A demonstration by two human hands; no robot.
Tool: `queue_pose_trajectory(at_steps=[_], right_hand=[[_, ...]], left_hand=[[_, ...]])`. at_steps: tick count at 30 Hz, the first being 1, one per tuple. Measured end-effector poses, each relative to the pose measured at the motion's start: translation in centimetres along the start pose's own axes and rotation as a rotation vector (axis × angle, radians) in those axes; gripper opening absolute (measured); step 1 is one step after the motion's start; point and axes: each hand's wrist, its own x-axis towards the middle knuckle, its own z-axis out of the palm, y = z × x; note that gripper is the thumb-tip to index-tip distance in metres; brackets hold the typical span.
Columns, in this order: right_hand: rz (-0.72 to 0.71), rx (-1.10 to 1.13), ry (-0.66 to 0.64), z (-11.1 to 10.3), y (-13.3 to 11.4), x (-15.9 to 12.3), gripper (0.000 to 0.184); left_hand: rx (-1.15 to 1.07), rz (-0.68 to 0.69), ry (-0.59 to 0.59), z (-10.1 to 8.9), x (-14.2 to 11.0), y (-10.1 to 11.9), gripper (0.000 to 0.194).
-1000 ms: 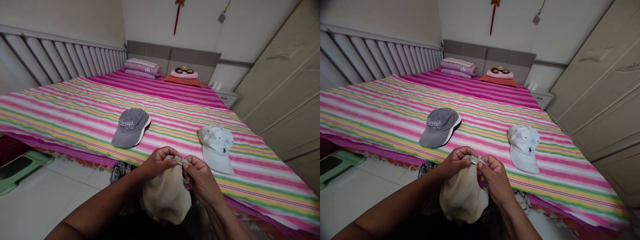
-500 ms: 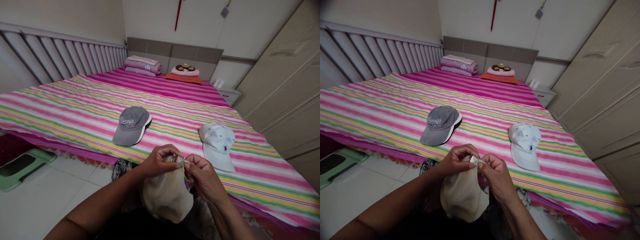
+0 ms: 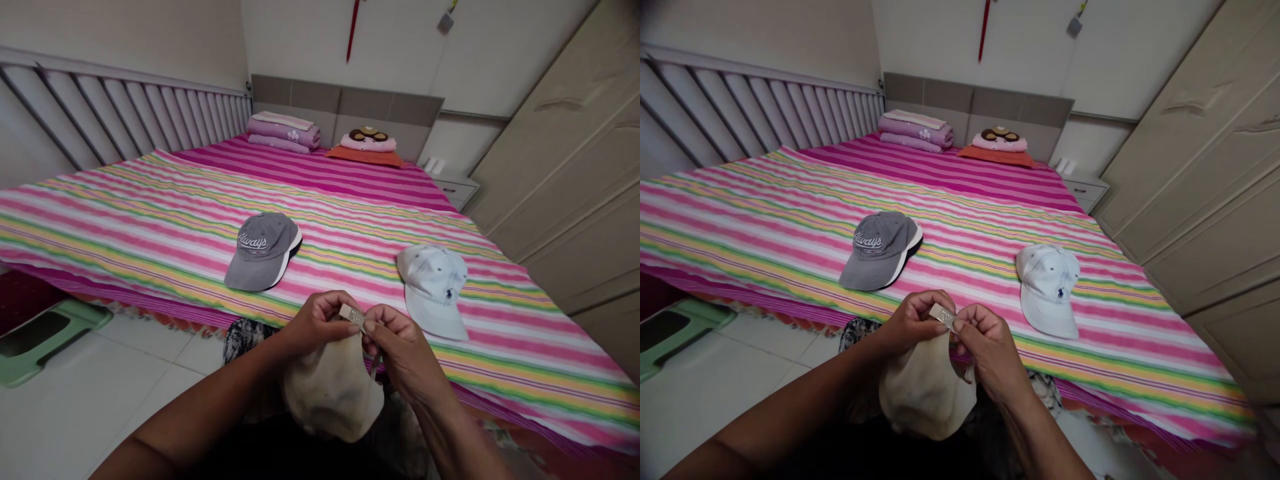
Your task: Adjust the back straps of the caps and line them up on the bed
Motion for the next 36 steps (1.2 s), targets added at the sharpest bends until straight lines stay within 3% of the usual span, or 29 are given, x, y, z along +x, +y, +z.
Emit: queue_pose_trajectory(at_steps=[6, 13, 20, 23, 36], right_hand=[[-0.001, -0.079, -0.063, -0.7, -0.1, 0.1, 0.021], [0.045, 0.016, -0.041, -0.1, 0.2, 0.2, 0.026], [0.066, 0.038, -0.162, -0.7, 0.6, 0.3, 0.021], [0.128, 0.084, -0.137, -0.6, 0.9, 0.4, 0.023], [0.093, 0.043, -0.037, -0.1, 0.5, 0.6, 0.025]], left_hand=[[-0.054, 0.025, 0.089, -0.2, 0.0, -0.2, 0.028], [-0.006, -0.023, 0.047, -0.2, -0.1, 0.0, 0.027], [-0.080, -0.009, 0.123, -0.6, -0.2, -0.2, 0.028], [-0.090, -0.037, 0.117, -0.7, -0.2, -0.3, 0.027], [-0.064, -0.065, 0.057, -0.7, -0.1, -0.6, 0.026]])
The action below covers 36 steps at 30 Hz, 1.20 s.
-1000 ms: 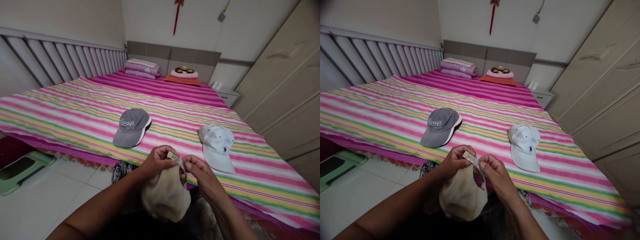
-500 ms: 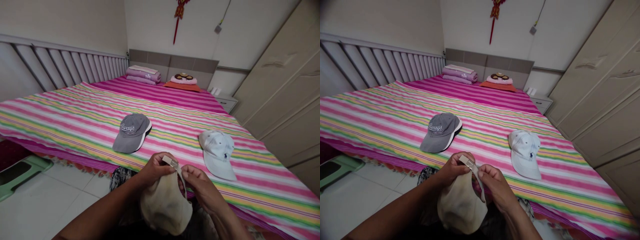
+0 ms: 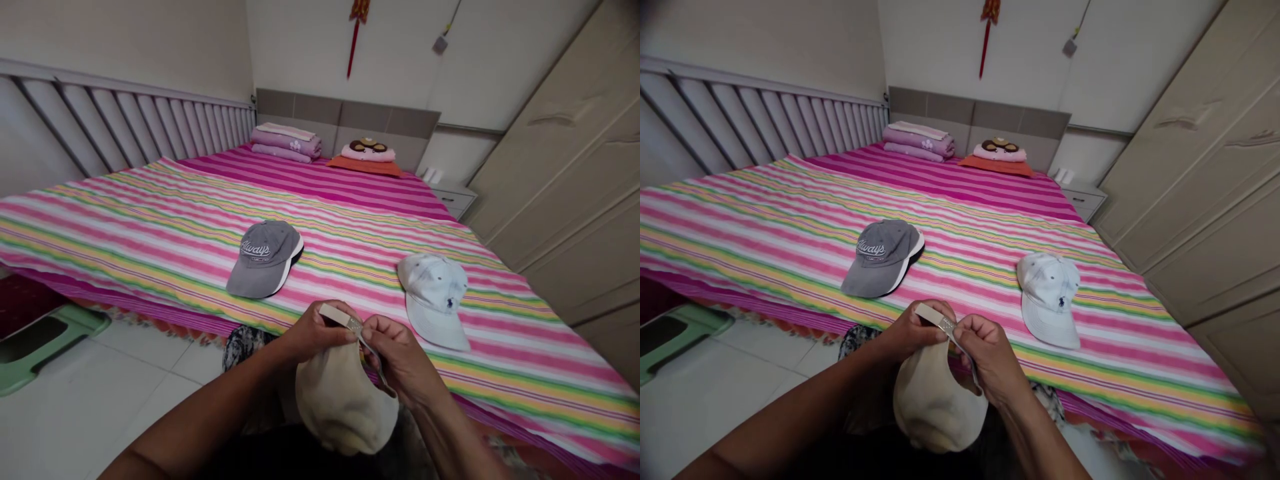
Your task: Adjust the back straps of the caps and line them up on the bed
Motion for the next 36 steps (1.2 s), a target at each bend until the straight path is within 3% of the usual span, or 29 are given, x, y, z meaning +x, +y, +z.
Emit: queue_pose_trajectory(at_steps=[7, 14, 22, 26, 29, 32, 36], right_hand=[[0.055, 0.151, -0.067, 0.1, -0.5, -0.3, 0.020], [-0.037, 0.170, -0.013, 0.3, -0.9, -0.1, 0.029], [-0.072, 0.040, 0.000, 0.2, -1.2, 0.5, 0.033], [-0.096, -0.140, 0.006, -0.3, -1.9, 1.0, 0.031], [-0.021, -0.231, -0.114, -0.8, -2.2, 1.3, 0.031], [0.082, -0.086, -0.231, -1.3, -2.1, 1.3, 0.031], [0.113, 0.019, -0.208, -1.3, -2.0, 1.0, 0.021]], left_hand=[[-0.110, 0.003, -0.003, -0.2, 0.0, -0.1, 0.026], [-0.053, -0.048, -0.001, -0.2, 0.0, -0.1, 0.028], [0.042, -0.060, -0.010, -0.1, 0.2, 0.6, 0.027], [-0.130, -0.050, -0.016, 0.2, 0.7, 0.8, 0.025], [-0.293, -0.043, -0.039, 0.2, 1.1, 0.8, 0.027], [-0.316, -0.040, -0.033, 0.2, 1.3, 0.9, 0.029], [-0.303, -0.043, -0.002, 0.1, 1.3, 1.3, 0.030]])
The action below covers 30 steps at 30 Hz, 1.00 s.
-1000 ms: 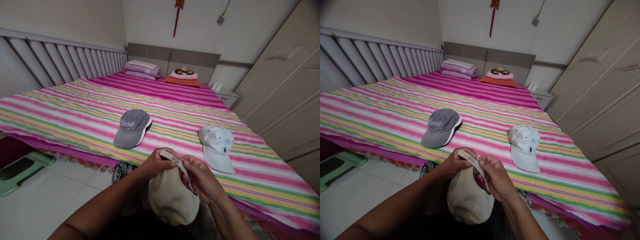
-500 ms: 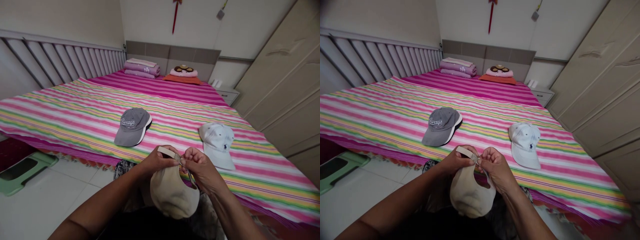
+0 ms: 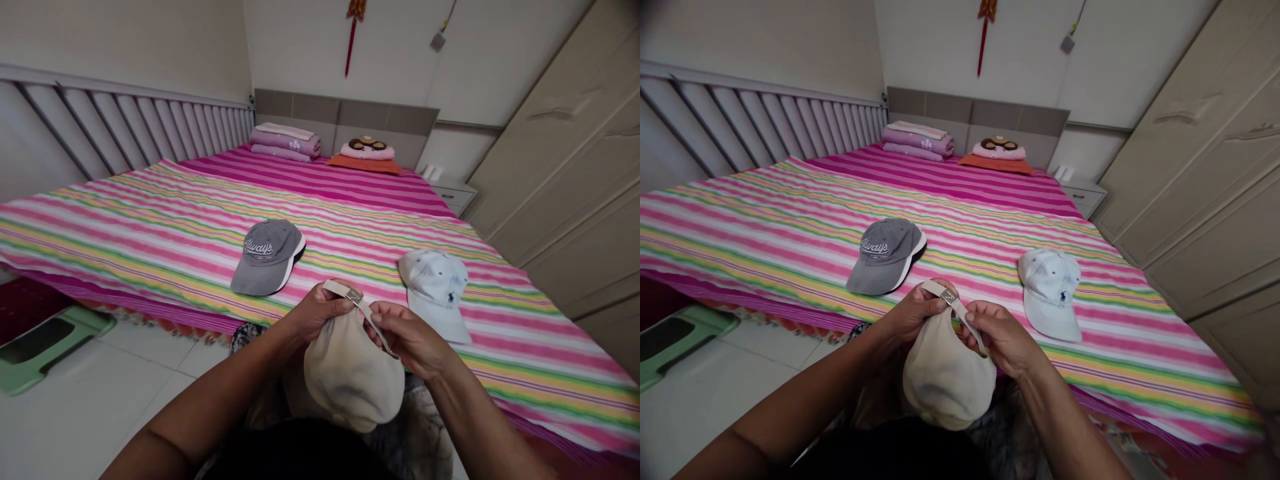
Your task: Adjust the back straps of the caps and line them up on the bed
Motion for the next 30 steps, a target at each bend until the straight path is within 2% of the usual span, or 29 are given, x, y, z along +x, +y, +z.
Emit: queue_pose_trajectory(at_steps=[5, 9, 12, 16, 19, 20, 25, 30], right_hand=[[-0.040, -0.024, 0.074, 0.7, -0.3, -0.2, 0.023], [-0.058, 0.006, 0.079, 1.2, -0.5, -0.3, 0.021], [-0.077, -0.052, 0.118, 1.4, -0.7, -0.5, 0.021], [-0.097, -0.132, 0.156, 1.6, -1.3, -0.8, 0.021], [-0.109, -0.186, 0.186, 1.7, -1.7, -1.0, 0.020], [-0.111, -0.205, 0.196, 1.8, -1.7, -1.0, 0.021], [-0.123, -0.261, 0.214, 1.8, -1.5, -0.9, 0.027], [-0.122, -0.284, 0.232, 2.1, -1.2, -0.8, 0.026]], left_hand=[[0.069, -0.005, -0.033, -0.2, -0.2, 0.3, 0.029], [0.099, -0.024, -0.076, -0.4, -0.4, 0.2, 0.027], [0.123, -0.023, -0.081, -0.5, -0.5, 0.2, 0.028], [0.066, -0.067, -0.192, -0.9, -0.4, 0.9, 0.045], [-0.029, -0.162, -0.270, -1.2, -0.1, 1.6, 0.066], [-0.036, -0.194, -0.273, -1.2, 0.1, 1.8, 0.068], [0.123, -0.306, -0.191, -0.9, 0.8, 2.4, 0.038], [0.204, -0.482, -0.214, -0.8, 0.9, 2.4, 0.031]])
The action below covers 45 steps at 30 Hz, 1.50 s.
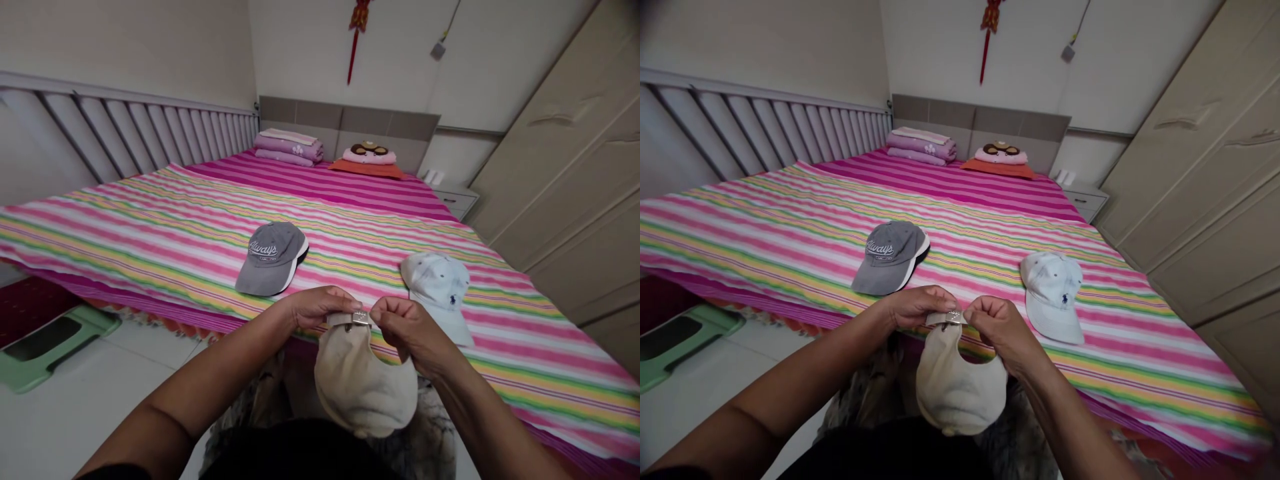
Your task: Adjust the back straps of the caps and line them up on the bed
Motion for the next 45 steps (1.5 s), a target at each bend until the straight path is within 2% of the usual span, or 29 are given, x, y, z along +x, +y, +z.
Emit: queue_pose_trajectory(at_steps=[9, 12, 17, 21, 23, 25, 28, 30, 34, 38, 43, 45], right_hand=[[0.031, 0.023, -0.018, 0.4, 0.4, 0.1, 0.027], [0.038, 0.026, -0.028, 0.4, 0.6, 0.1, 0.028], [0.052, 0.012, -0.019, 0.3, 0.7, 0.1, 0.026], [0.032, -0.003, -0.001, 0.2, 0.4, 0.1, 0.025], [0.043, 0.006, -0.041, -0.2, 0.3, 0.2, 0.026], [0.059, 0.029, -0.138, -0.9, 0.5, 0.4, 0.029], [0.092, -0.002, -0.318, -2.6, 1.4, 0.8, 0.042], [0.112, -0.024, -0.359, -3.7, 2.3, 1.0, 0.047], [0.102, 0.149, -0.312, -4.4, 3.5, 0.8, 0.034], [0.064, 0.363, -0.174, -3.9, 3.2, 0.4, 0.028], [0.040, 0.482, -0.078, -3.6, 2.8, 0.3, 0.026], [0.030, 0.495, -0.063, -3.6, 2.6, 0.3, 0.026]], left_hand=[[-0.113, -0.047, -0.039, -0.3, 0.3, -1.2, 0.036], [-0.132, -0.055, -0.026, -0.3, 0.4, -1.5, 0.032], [-0.073, -0.070, -0.015, -0.3, 0.1, -1.3, 0.037], [0.011, -0.050, 0.006, -0.4, -0.3, -1.2, 0.028], [0.027, -0.032, 0.021, -0.4, -0.5, -1.1, 0.028], [0.032, -0.013, 0.028, -0.3, -0.7, -0.9, 0.028], [0.011, 0.039, 0.038, -0.3, -1.1, -0.5, 0.028], [-0.013, 0.089, 0.066, -0.4, -1.3, -0.2, 0.028], [-0.022, 0.155, 0.110, -0.8, -1.6, 0.4, 0.026], [0.013, 0.202, 0.102, -1.0, -1.4, 0.6, 0.039], [0.002, 0.173, 0.137, -0.4, -0.9, 0.4, 0.025], [-0.027, 0.177, 0.115, -0.1, -0.9, 0.7, 0.024]])
